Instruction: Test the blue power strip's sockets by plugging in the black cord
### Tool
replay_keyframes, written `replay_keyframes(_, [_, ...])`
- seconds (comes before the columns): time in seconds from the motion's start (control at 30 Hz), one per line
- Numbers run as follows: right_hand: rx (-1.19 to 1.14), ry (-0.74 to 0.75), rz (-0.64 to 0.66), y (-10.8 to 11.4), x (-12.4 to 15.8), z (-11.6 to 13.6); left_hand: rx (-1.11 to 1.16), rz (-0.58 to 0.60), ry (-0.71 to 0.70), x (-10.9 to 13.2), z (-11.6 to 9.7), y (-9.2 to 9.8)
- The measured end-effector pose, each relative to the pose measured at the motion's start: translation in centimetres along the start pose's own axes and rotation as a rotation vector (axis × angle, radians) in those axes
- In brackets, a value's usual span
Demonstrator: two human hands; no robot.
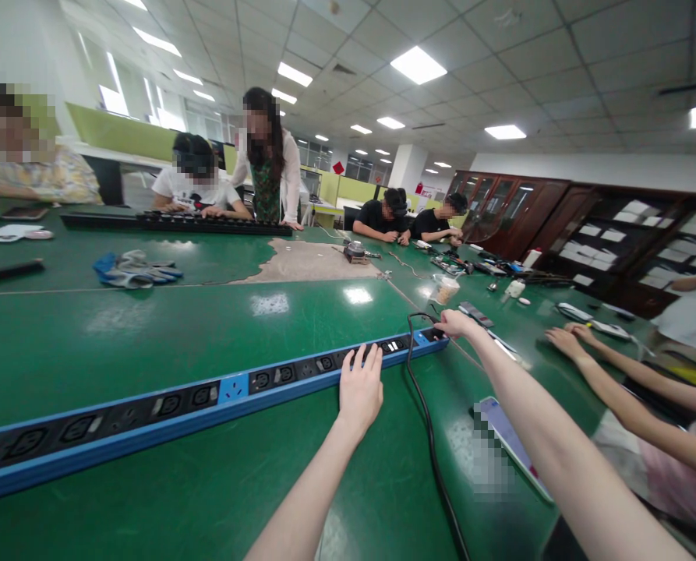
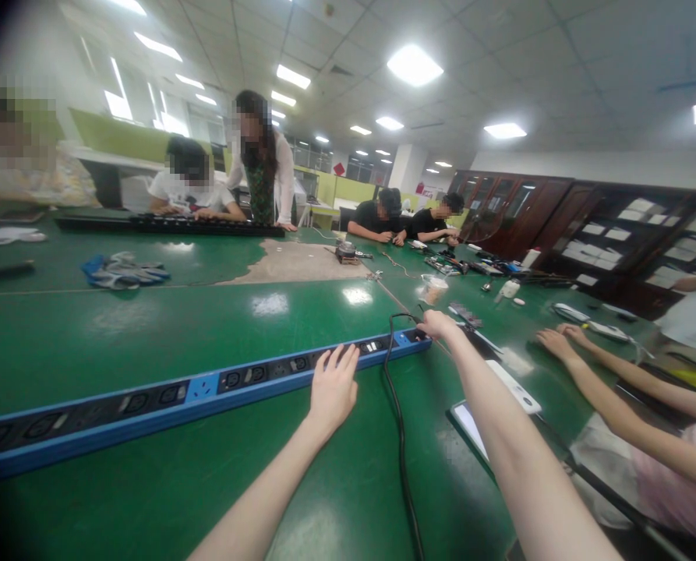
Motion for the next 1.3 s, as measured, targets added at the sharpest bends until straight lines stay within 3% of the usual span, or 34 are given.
replay_keyframes(0.27, [0.064, -0.005, -0.088, 0.5, 0.8, 0.3, -0.007, -0.005, 0.004, 0.0, 0.0, -0.1])
replay_keyframes(0.5, [0.079, -0.030, -0.210, -1.6, 1.7, -0.3, -0.002, -0.016, 0.000, 0.0, 0.0, 0.1])
replay_keyframes(0.77, [0.109, -0.068, -0.284, -2.1, 1.8, -0.2, -0.006, -0.007, 0.000, 0.0, 0.1, 0.1])
replay_keyframes(0.93, [0.106, -0.135, -0.379, -3.1, 3.4, 0.8, 0.003, -0.013, -0.001, 0.0, 0.1, 0.3])
replay_keyframes(1.13, [-0.027, -0.154, -0.508, -1.1, 5.8, 1.9, 0.000, -0.023, -0.011, 0.1, 0.0, 0.5])
replay_keyframes(1.3, [-0.136, -0.024, -0.617, 2.2, 8.6, 4.4, 0.009, -0.021, -0.007, 0.2, 0.2, 0.6])
Point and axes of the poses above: each hand's wrist, its own x-axis away from the middle knuckle, its own y-axis out of the back of the hand, z = x × y, the point moved 5 cm from there along -x, towards the middle knuckle, and after that the axes turned 8 degrees about y, right-handed, at the moved point
